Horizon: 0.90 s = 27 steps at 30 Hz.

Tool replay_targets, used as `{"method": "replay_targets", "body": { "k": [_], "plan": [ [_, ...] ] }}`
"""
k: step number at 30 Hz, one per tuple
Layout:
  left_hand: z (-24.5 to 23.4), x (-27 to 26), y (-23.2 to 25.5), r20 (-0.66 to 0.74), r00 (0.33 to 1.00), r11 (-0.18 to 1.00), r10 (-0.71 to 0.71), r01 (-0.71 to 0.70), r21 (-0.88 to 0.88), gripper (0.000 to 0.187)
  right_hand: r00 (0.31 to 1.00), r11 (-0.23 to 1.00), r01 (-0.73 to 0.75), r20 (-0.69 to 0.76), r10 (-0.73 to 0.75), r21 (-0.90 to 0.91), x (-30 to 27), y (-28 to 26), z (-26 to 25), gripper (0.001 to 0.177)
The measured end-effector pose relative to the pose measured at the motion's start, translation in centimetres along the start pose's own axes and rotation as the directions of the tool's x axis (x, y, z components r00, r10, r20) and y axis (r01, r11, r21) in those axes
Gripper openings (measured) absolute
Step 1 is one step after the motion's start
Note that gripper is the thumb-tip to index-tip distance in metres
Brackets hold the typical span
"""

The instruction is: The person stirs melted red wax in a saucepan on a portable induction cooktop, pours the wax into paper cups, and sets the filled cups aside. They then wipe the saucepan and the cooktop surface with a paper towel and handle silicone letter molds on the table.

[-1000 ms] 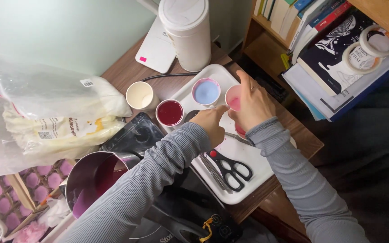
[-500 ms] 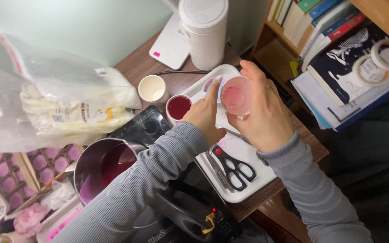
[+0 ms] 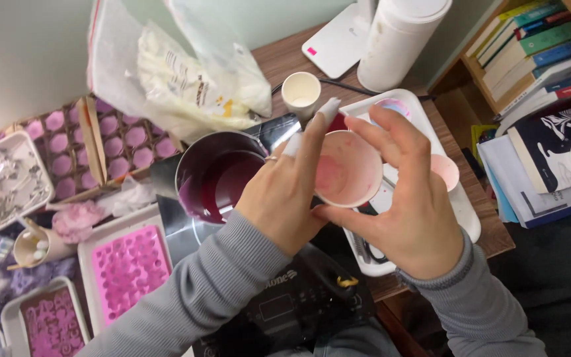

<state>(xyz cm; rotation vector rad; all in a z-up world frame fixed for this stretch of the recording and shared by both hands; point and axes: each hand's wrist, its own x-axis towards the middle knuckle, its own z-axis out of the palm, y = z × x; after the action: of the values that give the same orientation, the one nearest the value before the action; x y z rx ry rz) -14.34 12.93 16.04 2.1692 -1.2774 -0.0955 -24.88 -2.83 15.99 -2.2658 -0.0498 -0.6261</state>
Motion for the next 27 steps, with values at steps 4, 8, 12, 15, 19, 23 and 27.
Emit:
{"method": "replay_targets", "body": {
  "k": [4, 8, 12, 15, 19, 23, 27],
  "plan": [
    [-1.4, -5.5, 0.2, -0.13, 0.991, 1.0, -0.019, 0.02, 0.013, 0.12, 0.993, 0.992, 0.084, 0.069, -0.091, 0.099, -1.3, -2.6, 2.5, 0.11],
    [-2.5, -10.5, 0.4, -0.19, 0.975, 0.993, -0.119, 0.122, 0.002, 0.116, 0.98, 0.984, 0.071, 0.171, -0.099, 0.162, -2.6, -5.1, 4.7, 0.106],
    [-2.9, -15.4, 0.2, -0.277, 0.93, 0.97, -0.242, 0.228, -0.08, 0.114, 0.94, 0.964, 0.158, 0.266, -0.213, 0.213, -3.4, -7.1, 6.4, 0.1],
    [-2.5, -18.7, -1.0, -0.356, 0.874, 0.943, -0.331, 0.311, -0.115, 0.11, 0.93, 0.974, 0.212, 0.288, -0.227, 0.084, -3.2, -6.8, 7.9, 0.093],
    [-0.3, -22.6, -3.5, -0.416, 0.829, 0.927, -0.373, 0.349, -0.137, 0.111, 0.94, 0.979, 0.189, 0.303, -0.156, -0.082, -3.6, -4.4, 8.7, 0.068],
    [1.2, -23.9, -5.0, -0.415, 0.773, 0.876, -0.481, 0.403, -0.265, 0.114, 0.942, 0.983, -0.071, 0.313, 0.121, -0.167, -4.7, -1.7, 9.2, 0.051],
    [2.8, -24.3, -6.8, -0.397, 0.744, 0.843, -0.538, 0.464, -0.273, 0.114, 0.741, 0.865, -0.499, 0.489, 0.46, -0.056, -5.2, 2.5, 10.0, 0.052]
  ]
}}
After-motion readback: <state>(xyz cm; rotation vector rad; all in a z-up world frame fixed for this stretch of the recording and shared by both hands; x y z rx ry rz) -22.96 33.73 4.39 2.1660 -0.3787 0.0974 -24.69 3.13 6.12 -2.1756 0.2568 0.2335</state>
